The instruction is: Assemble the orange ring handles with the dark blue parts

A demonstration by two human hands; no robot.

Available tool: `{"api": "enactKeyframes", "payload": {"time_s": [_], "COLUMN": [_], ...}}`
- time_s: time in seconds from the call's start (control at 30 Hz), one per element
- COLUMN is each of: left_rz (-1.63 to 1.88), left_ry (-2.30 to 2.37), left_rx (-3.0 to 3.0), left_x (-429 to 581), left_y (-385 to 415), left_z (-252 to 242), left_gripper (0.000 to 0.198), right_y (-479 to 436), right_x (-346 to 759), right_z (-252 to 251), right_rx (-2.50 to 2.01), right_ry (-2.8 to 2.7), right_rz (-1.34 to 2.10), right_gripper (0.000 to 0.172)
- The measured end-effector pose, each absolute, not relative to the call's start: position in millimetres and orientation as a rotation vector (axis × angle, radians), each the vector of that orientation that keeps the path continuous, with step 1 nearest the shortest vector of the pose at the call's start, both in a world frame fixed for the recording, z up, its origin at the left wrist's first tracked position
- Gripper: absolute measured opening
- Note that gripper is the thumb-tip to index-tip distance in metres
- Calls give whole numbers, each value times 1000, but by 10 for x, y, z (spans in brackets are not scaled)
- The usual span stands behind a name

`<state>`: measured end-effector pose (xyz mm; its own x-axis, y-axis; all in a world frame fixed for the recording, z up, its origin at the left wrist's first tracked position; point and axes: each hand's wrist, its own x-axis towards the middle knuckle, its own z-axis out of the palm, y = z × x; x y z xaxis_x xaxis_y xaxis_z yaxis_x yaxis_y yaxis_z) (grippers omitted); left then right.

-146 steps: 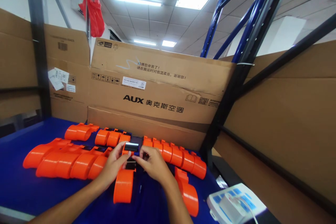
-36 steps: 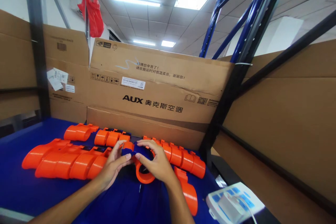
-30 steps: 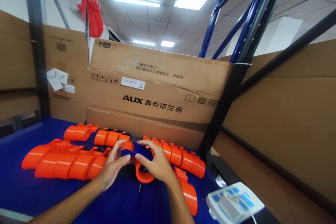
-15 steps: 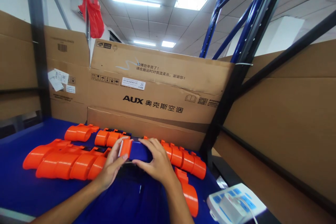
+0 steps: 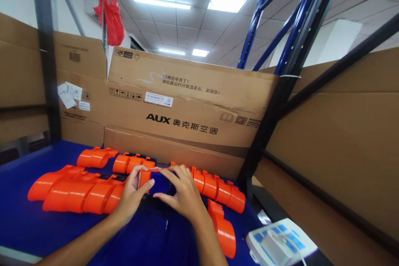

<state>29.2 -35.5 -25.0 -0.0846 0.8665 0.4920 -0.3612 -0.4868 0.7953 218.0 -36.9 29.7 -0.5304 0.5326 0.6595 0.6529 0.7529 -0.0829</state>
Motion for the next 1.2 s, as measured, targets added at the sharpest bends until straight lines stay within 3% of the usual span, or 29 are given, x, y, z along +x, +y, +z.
{"api": "enactKeyframes", "payload": {"time_s": [0.47,0.6,0.73,0.93,1.1,1.2], "left_rz": [1692,1634,1565,1635,1804,1741], "left_ry": [629,542,429,673,835,816], "left_rx": [1210,1170,1532,2204,2244,2359], "left_x": [279,253,196,221,223,129], "left_y": [-322,-327,-418,-528,-521,-521], "left_z": [-264,-296,-301,-357,-353,-199], "left_gripper": [40,59,70,110,88,86], "right_y": [-414,-428,-401,-305,-362,-426], "right_x": [2138,2126,2109,2094,2058,2062], "right_z": [337,348,304,44,75,196], "right_rx": [-913,-970,-952,-1126,-1108,-1110], "right_ry": [-2259,-2107,-1752,-1315,-1408,-1512], "right_rz": [-140,52,423,605,790,804], "right_gripper": [63,62,47,64,60,53]}}
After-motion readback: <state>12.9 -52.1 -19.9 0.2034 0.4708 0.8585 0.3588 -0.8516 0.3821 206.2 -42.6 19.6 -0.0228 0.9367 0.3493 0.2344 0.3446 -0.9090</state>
